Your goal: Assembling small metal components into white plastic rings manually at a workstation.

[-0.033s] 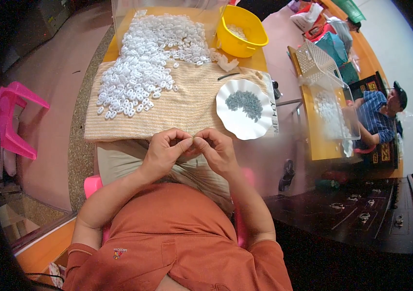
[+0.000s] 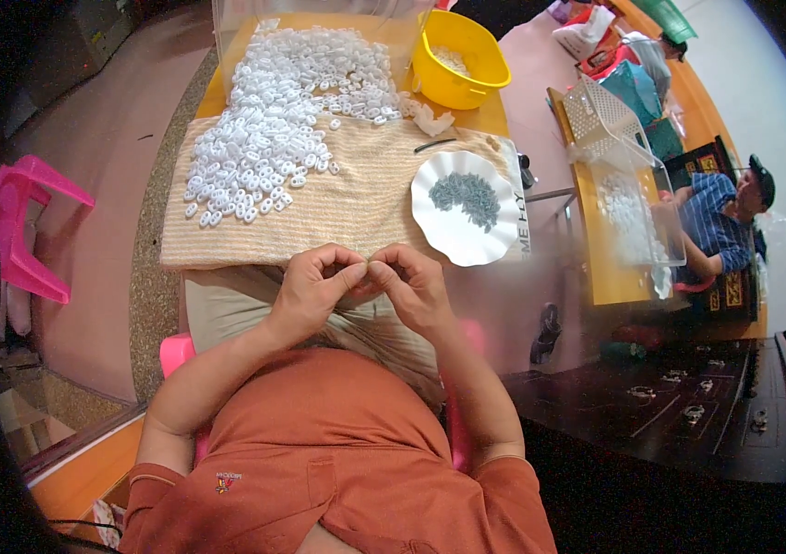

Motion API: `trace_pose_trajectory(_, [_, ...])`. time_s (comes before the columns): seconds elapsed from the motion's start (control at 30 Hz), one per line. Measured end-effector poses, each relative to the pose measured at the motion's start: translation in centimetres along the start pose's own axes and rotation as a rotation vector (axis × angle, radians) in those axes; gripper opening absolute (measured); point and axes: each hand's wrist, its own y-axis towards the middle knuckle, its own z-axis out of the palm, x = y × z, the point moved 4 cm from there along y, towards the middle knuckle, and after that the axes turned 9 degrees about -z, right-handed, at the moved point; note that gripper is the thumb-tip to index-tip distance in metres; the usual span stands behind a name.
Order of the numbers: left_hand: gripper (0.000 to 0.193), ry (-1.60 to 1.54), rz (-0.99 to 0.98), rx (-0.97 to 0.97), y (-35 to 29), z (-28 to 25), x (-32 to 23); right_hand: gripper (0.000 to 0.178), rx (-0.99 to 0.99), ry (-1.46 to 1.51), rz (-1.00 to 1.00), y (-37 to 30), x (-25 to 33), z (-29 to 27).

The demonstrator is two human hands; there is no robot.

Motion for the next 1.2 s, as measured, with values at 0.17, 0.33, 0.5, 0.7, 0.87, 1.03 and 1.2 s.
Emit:
trace_pose_trajectory(0.17, [0.012, -0.032, -0.031, 0.005, 0.1, -0.1, 0.0, 0.012, -0.005, 0.061, 0.001, 0.0, 0.3, 0.4])
trace_pose_trajectory(0.33, [0.012, -0.147, -0.081, 0.015, 0.4, -0.2, 0.9, 0.012, -0.040, 0.045, -0.019, -0.2, -0.2, 0.3])
trace_pose_trajectory(0.5, [0.015, -0.319, -0.214, 0.073, 0.4, -0.1, 1.4, 0.012, -0.049, -0.062, -0.071, -0.1, -0.4, -0.1])
trace_pose_trajectory(0.7, [0.018, -0.419, -0.285, 0.091, 0.3, -0.1, 1.2, 0.007, -0.109, -0.082, -0.091, -0.1, -0.1, 0.1])
trace_pose_trajectory(0.87, [0.016, -0.470, -0.310, 0.061, 0.1, -0.1, 1.4, 0.005, -0.091, -0.134, -0.188, -0.1, 0.2, 0.7])
trace_pose_trajectory(1.03, [0.015, -0.544, -0.342, 0.035, -0.2, 0.0, 1.8, 0.005, -0.112, -0.077, -0.222, -0.3, 0.3, 1.1])
trace_pose_trajectory(1.2, [0.018, -0.555, -0.365, 0.090, -0.3, 0.5, 1.9, 0.003, -0.164, -0.113, -0.275, -0.3, 0.4, 0.9])
